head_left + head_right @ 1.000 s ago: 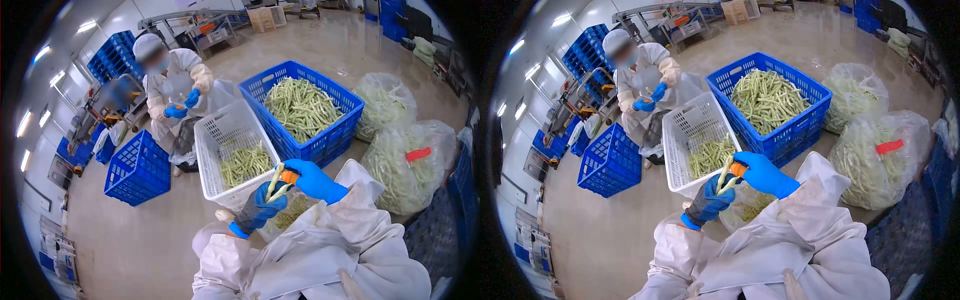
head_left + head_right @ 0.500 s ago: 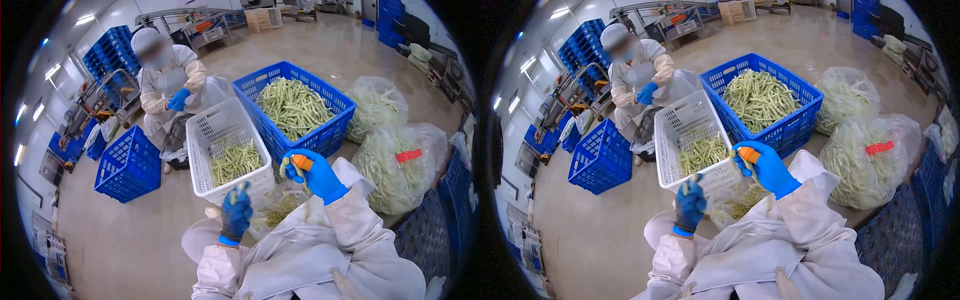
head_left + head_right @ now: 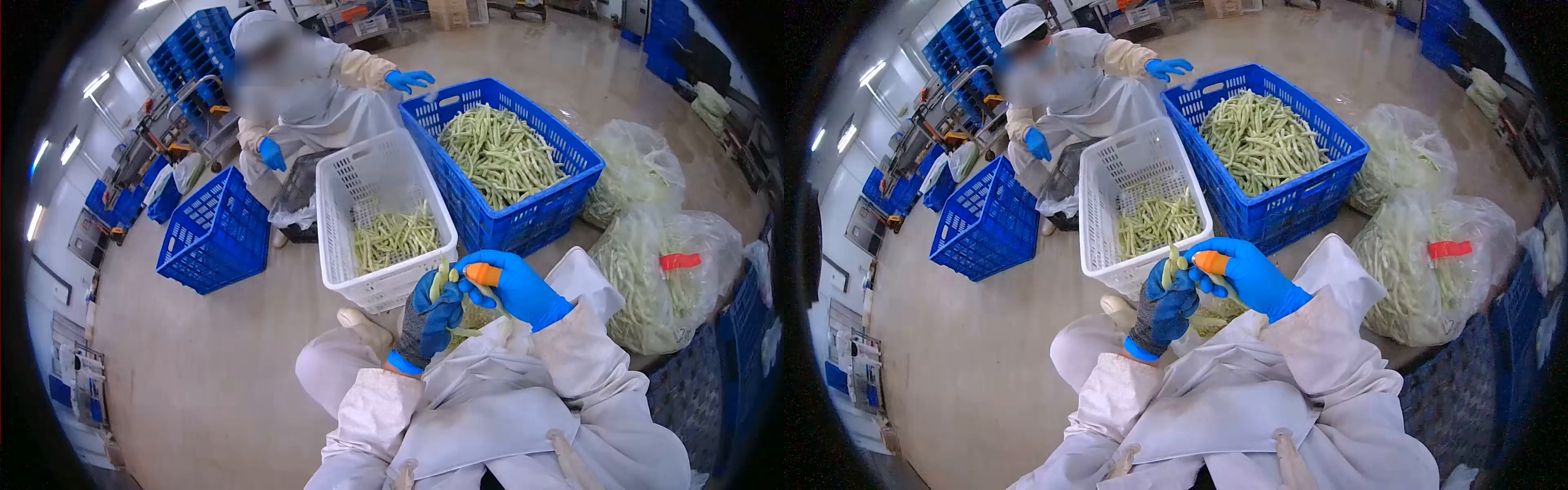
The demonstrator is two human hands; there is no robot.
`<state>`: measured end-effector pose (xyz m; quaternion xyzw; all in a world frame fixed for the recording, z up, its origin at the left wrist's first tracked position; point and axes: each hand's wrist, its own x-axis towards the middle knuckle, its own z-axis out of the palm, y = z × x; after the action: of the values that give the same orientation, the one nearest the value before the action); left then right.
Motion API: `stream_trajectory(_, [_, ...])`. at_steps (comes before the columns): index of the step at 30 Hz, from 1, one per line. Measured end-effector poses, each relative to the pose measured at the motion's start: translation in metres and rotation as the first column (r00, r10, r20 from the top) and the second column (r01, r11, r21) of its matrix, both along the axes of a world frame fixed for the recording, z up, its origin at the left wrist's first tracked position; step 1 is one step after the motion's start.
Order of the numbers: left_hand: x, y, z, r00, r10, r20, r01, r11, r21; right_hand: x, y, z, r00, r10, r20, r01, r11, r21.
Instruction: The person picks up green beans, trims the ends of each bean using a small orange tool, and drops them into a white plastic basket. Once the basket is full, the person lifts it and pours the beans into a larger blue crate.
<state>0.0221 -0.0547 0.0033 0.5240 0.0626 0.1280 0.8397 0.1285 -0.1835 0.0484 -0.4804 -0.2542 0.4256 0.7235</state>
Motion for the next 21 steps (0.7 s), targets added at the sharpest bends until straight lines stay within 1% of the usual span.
stream_trajectory(1, [0.000, 0.002, -0.004, 1.000, -0.004, 0.007, 0.004, 0.998, -0.069, 0.000, 0.000, 0.002, 1.000, 0.001, 0.028, 0.000, 0.999, -0.039])
stream_trajectory(2, [0.001, 0.003, -0.008, 0.999, -0.038, 0.034, 0.042, 0.990, -0.136, 0.001, 0.001, 0.003, 0.998, 0.005, 0.057, -0.001, 0.997, -0.077])
stream_trajectory(3, [0.001, 0.002, -0.005, 0.999, -0.030, 0.033, 0.035, 0.990, -0.134, 0.000, 0.001, 0.003, 0.998, 0.012, 0.056, -0.008, 0.997, -0.075])
stream_trajectory(5, [-0.001, 0.001, 0.003, 0.999, -0.026, 0.028, 0.032, 0.965, -0.259, -0.002, 0.000, 0.000, 0.985, -0.016, 0.171, 0.046, 0.984, -0.173])
stream_trajectory(6, [-0.001, 0.003, 0.001, 1.000, -0.019, 0.024, 0.025, 0.965, -0.262, -0.004, 0.001, -0.003, 0.986, -0.009, 0.167, 0.039, 0.984, -0.176])
stream_trajectory(8, [0.002, 0.007, -0.006, 0.999, 0.023, 0.037, -0.013, 0.965, -0.263, -0.007, 0.001, -0.012, 0.902, -0.073, 0.425, 0.165, 0.969, -0.182])
stream_trajectory(12, [0.001, 0.010, -0.011, 0.996, 0.050, 0.077, -0.022, 0.945, -0.327, -0.003, -0.010, -0.014, 0.901, -0.069, 0.429, 0.171, 0.964, -0.204])
stream_trajectory(14, [0.002, 0.015, -0.015, 0.987, -0.004, 0.159, 0.076, 0.889, -0.452, 0.000, -0.017, -0.016, 0.920, -0.058, 0.388, 0.162, 0.957, -0.241])
stream_trajectory(15, [0.002, 0.017, -0.017, 0.987, -0.005, 0.158, 0.077, 0.888, -0.453, 0.001, -0.021, -0.015, 0.920, -0.059, 0.387, 0.163, 0.956, -0.242])
stream_trajectory(17, [0.001, 0.025, -0.023, 0.967, 0.055, 0.251, 0.109, 0.796, -0.596, 0.000, -0.028, -0.015, 0.910, -0.102, 0.403, 0.215, 0.945, -0.248])
stream_trajectory(18, [0.003, 0.039, -0.032, 0.948, 0.098, 0.301, 0.136, 0.733, -0.666, 0.004, -0.034, -0.018, 0.910, -0.099, 0.402, 0.212, 0.945, -0.248])
stream_trajectory(19, [0.002, 0.050, -0.031, 0.941, 0.142, 0.306, 0.147, 0.645, -0.750, 0.010, -0.045, -0.024, 0.905, -0.185, 0.383, 0.294, 0.923, -0.249])
stream_trajectory(20, [-0.001, 0.059, -0.029, 0.940, 0.188, 0.285, 0.104, 0.638, -0.763, 0.020, -0.055, -0.029, 0.892, -0.268, 0.365, 0.371, 0.894, -0.250])
stream_trajectory(21, [-0.006, 0.068, -0.025, 0.936, 0.236, 0.262, 0.058, 0.630, -0.774, 0.032, -0.067, -0.038, 0.844, -0.307, 0.440, 0.444, 0.860, -0.251])
